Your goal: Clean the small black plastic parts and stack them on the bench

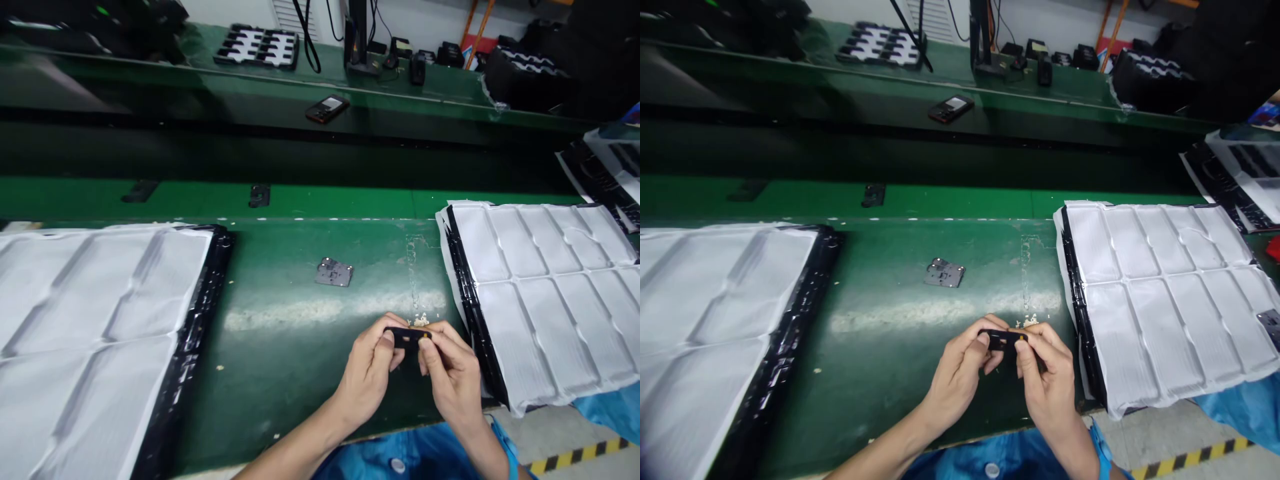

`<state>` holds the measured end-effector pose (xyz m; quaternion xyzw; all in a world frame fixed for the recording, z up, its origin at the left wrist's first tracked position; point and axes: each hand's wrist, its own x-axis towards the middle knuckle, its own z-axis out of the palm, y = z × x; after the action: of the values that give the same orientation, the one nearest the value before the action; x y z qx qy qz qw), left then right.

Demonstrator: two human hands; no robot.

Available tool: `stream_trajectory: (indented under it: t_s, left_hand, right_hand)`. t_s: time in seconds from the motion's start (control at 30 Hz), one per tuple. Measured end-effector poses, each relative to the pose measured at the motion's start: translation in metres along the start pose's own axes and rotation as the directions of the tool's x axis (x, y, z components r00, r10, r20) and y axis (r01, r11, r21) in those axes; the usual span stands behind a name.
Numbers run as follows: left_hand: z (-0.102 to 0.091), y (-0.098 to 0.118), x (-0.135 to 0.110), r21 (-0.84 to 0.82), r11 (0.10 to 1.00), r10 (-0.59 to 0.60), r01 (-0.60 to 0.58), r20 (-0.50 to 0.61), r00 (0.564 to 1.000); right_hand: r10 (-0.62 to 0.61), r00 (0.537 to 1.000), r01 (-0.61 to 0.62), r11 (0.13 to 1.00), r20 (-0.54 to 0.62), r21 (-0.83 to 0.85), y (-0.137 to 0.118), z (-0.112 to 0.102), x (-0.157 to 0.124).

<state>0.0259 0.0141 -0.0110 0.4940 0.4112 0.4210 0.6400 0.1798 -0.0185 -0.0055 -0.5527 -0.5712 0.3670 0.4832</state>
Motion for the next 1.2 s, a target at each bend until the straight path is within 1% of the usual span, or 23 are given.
stream_trajectory:
  t_s: [0.13,0.33,0.5,0.57,0.67,0.83,0.93,1.07,1.13,1.2]
  left_hand:
    - [-0.0010,-0.0041,-0.0012,-0.002,1.000,-0.015,0.015,0.021,1.000]
    - [-0.0047,-0.0049,-0.0003,0.038,0.999,0.005,-0.007,0.059,0.998]
    - [-0.0057,-0.0008,0.0025,-0.066,0.998,0.000,0.008,0.126,0.992]
    - [-0.0047,-0.0004,0.0037,-0.099,0.994,-0.024,0.035,0.114,0.993]
    - [-0.0026,-0.0009,0.0049,-0.086,0.995,-0.047,0.054,0.075,0.996]
    - [0.0001,-0.0014,0.0046,-0.025,0.999,-0.033,0.034,0.038,0.999]
    - [0.0001,-0.0012,0.0043,0.006,1.000,-0.008,0.008,0.035,0.999]
    - [-0.0037,0.0014,0.0037,0.034,0.999,0.035,-0.039,0.119,0.992]
    - [-0.0061,0.0033,0.0036,0.032,0.999,0.027,-0.032,0.157,0.987]
    - [-0.0073,0.0041,0.0043,0.026,1.000,-0.002,-0.002,0.161,0.987]
  right_hand:
    - [0.043,0.999,-0.043,0.999,-0.006,0.031,0.0023,0.0016,-0.0003]
    - [0.088,0.996,-0.087,0.993,-0.013,0.080,0.0034,0.0002,-0.0014]
    - [0.092,0.995,-0.089,0.993,-0.036,0.078,0.0013,-0.0003,-0.0011]
    - [0.082,0.996,-0.080,0.995,-0.037,0.060,0.0012,0.0001,-0.0016]
    - [0.064,0.997,-0.063,0.997,-0.034,0.041,0.0022,0.0013,-0.0032]
    - [0.042,0.998,-0.040,0.998,-0.043,0.043,0.0040,0.0030,-0.0051]
    - [0.049,0.997,-0.046,0.998,-0.053,0.050,0.0047,0.0021,-0.0048]
    - [0.075,0.995,-0.072,0.996,-0.070,0.043,0.0063,-0.0011,-0.0043]
    - [0.073,0.994,-0.071,0.997,-0.079,0.027,0.0070,-0.0020,-0.0044]
    - [0.067,0.994,-0.066,0.998,-0.083,0.017,0.0074,-0.0019,-0.0046]
